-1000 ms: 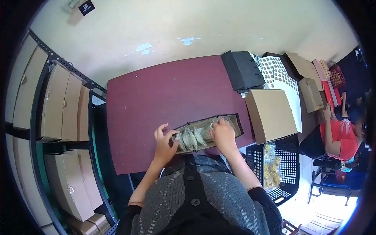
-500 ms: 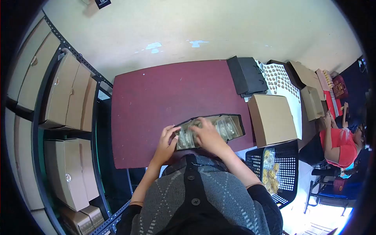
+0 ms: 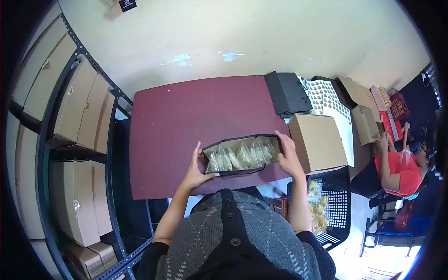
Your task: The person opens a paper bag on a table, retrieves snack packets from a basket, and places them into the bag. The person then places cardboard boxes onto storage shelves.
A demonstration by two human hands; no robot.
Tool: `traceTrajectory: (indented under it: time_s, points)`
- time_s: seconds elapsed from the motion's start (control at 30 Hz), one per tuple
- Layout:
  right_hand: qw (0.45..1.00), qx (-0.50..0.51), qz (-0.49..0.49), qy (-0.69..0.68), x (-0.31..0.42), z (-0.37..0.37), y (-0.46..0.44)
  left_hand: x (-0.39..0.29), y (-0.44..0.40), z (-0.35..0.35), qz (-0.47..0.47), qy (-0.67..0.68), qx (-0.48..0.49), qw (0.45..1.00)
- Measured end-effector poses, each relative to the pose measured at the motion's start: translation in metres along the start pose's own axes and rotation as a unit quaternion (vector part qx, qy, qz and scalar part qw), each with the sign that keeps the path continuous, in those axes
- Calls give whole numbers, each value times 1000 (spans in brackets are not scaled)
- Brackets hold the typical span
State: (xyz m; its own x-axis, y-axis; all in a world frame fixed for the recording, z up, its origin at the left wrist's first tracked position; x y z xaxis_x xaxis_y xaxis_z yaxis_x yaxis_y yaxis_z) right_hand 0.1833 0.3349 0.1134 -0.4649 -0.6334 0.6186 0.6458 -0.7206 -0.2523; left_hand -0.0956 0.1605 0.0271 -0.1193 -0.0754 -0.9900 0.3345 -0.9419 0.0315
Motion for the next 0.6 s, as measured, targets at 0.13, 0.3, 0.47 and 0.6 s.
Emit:
traceTrajectory:
  time_s: [0.13,0.3,0.47,0.6]
  points:
    - [956,29,-139,-258,-66,-3,24,-2,-6,6,-58,-117,-17,991]
    - [946,103,-123,-283,-65,-3,31,0,0,-1,-33,6,-66,997]
    - [958,119,-72,-251,-68,-10,10,-22,4,-7,-98,-123,-46,986]
    - [984,154,91,17,-62,-1,-11,-42,4,-12,-74,-268,-6,960]
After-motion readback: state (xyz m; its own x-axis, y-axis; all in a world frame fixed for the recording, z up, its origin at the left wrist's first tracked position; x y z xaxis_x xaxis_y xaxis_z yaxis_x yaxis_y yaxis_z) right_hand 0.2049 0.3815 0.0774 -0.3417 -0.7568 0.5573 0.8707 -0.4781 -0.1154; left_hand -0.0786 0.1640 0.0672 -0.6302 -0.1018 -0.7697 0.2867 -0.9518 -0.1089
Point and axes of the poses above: each hand's wrist, its own y-axis away from the middle knuckle, its own z-axis out of the back of the hand, x = y × z, the point moved 2 cm from there along -y, towards the middle knuckle, and after that the axes turned 5 degrees about z, right-handed, at the moved point
